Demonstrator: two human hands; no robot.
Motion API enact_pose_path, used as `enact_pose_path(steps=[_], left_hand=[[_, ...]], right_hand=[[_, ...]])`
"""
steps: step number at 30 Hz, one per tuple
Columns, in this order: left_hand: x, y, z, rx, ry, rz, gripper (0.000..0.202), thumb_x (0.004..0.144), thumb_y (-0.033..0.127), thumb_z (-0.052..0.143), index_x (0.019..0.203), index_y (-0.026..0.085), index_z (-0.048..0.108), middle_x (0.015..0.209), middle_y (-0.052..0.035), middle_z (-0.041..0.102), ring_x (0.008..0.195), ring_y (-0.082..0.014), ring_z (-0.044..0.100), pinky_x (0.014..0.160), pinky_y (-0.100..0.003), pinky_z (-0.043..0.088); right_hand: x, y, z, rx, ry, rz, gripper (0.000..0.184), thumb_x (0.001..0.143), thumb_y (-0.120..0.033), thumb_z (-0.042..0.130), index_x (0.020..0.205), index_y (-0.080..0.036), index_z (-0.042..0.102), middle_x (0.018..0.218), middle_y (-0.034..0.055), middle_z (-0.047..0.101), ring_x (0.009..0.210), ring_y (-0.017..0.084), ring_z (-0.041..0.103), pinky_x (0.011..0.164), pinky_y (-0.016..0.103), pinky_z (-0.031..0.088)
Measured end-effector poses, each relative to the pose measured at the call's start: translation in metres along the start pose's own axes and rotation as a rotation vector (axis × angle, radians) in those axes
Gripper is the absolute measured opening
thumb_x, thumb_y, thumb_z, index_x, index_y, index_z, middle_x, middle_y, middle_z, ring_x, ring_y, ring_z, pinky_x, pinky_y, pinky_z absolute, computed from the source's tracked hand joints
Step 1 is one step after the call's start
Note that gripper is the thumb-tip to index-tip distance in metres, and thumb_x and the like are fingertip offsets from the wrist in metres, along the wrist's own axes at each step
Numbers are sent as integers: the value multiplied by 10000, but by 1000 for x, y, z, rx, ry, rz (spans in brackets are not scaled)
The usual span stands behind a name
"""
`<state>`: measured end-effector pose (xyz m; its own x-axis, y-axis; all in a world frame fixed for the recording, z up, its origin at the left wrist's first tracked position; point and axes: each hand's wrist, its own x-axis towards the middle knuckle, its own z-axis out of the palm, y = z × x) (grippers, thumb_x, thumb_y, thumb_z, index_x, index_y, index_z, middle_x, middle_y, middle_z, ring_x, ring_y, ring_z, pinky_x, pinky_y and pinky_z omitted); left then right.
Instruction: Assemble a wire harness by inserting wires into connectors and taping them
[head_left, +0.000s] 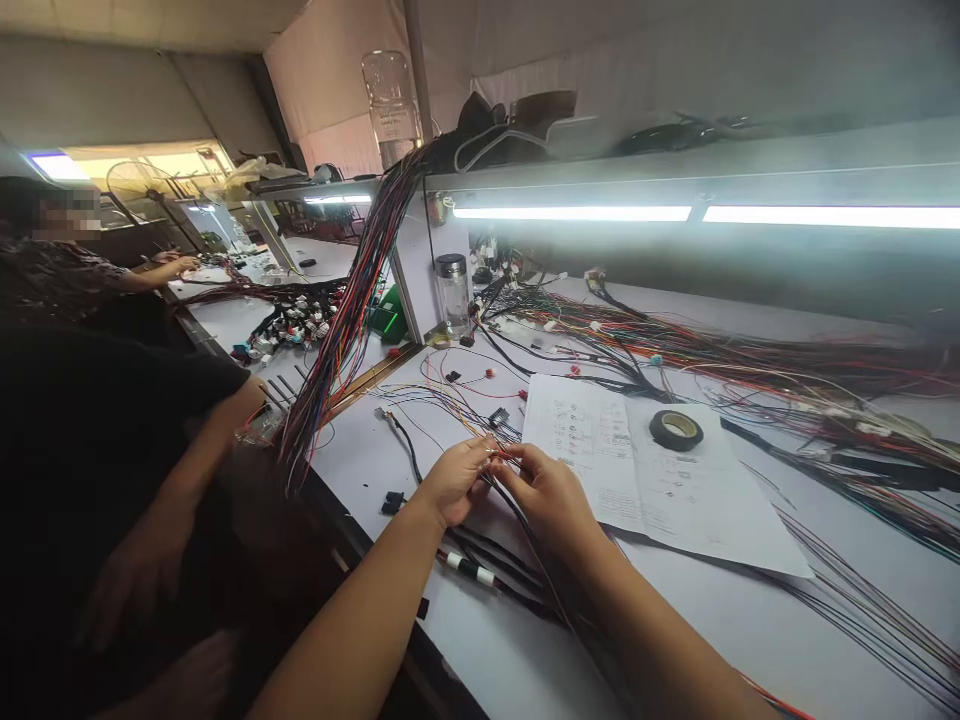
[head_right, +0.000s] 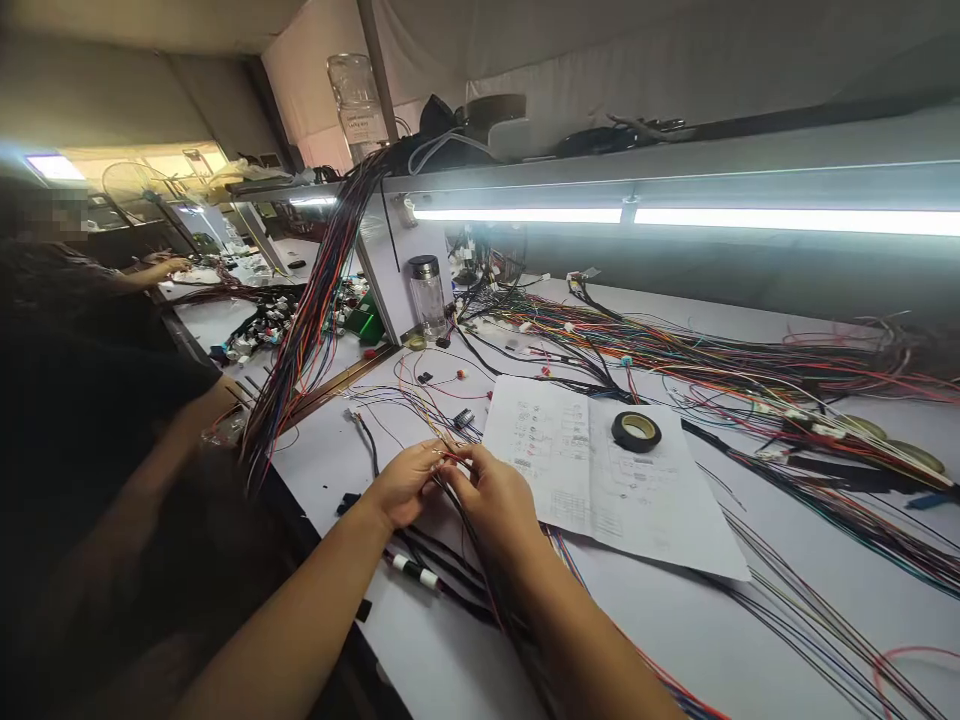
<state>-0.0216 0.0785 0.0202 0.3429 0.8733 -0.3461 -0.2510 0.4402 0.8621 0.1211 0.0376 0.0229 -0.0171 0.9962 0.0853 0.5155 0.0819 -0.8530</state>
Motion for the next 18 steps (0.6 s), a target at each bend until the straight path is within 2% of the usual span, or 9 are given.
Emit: enact_pose_path(steps=[3,5,10,12,13,16,18], left_hand=[[0,-1,0,36,2,22,332,720,440,692,854,138,656,795,-20,556,579,-51,412,409,-158,196],[-3,1,0,58,-24,25,359,740,473,664,840,128,664,822,-39,559,629,-68,436,440,-161,247],[-10,11,-10,129,-209,4,344,750,416,679,925,121,663,779,-12,531,630,-63,449,581,-184,362],[-10,12,-15,225,-222,20,332,753,413,672,908,121,650,764,-9,546,615,-70,481,587,-199,380],[-9,12,-17,294,-203,33,336,757,433,659,887,123,639,735,-7,553,589,-77,494,563,-207,381],[-7,9,-18,501,-94,79,361,766,499,614,850,148,597,592,25,530,457,-87,465,467,-214,338],[-7,7,-14,547,-32,152,366,774,518,593,825,156,589,563,33,520,450,-87,452,473,-215,342]], right_hand=[[2,2,0,21,13,-2,238,846,-401,513,947,-241,657,649,-16,603,587,148,502,563,246,333],[3,2,-2,49,48,13,231,846,-406,507,839,-220,645,635,-15,600,579,145,492,561,244,335],[1,-6,-11,253,105,5,241,839,-416,530,766,-189,567,641,-18,558,594,128,465,579,238,354],[-3,-14,-17,383,21,-2,255,844,-424,537,761,-183,541,662,-16,546,608,117,454,587,232,359],[-6,-19,-20,440,-63,-6,260,851,-427,533,767,-181,530,664,-17,545,595,108,438,577,228,352],[-12,-34,-30,585,-373,10,237,891,-419,479,869,-184,504,686,-15,585,513,78,375,501,214,298],[-15,-42,-35,604,-486,53,222,911,-415,437,933,-197,473,706,-10,615,479,73,383,475,210,287]])
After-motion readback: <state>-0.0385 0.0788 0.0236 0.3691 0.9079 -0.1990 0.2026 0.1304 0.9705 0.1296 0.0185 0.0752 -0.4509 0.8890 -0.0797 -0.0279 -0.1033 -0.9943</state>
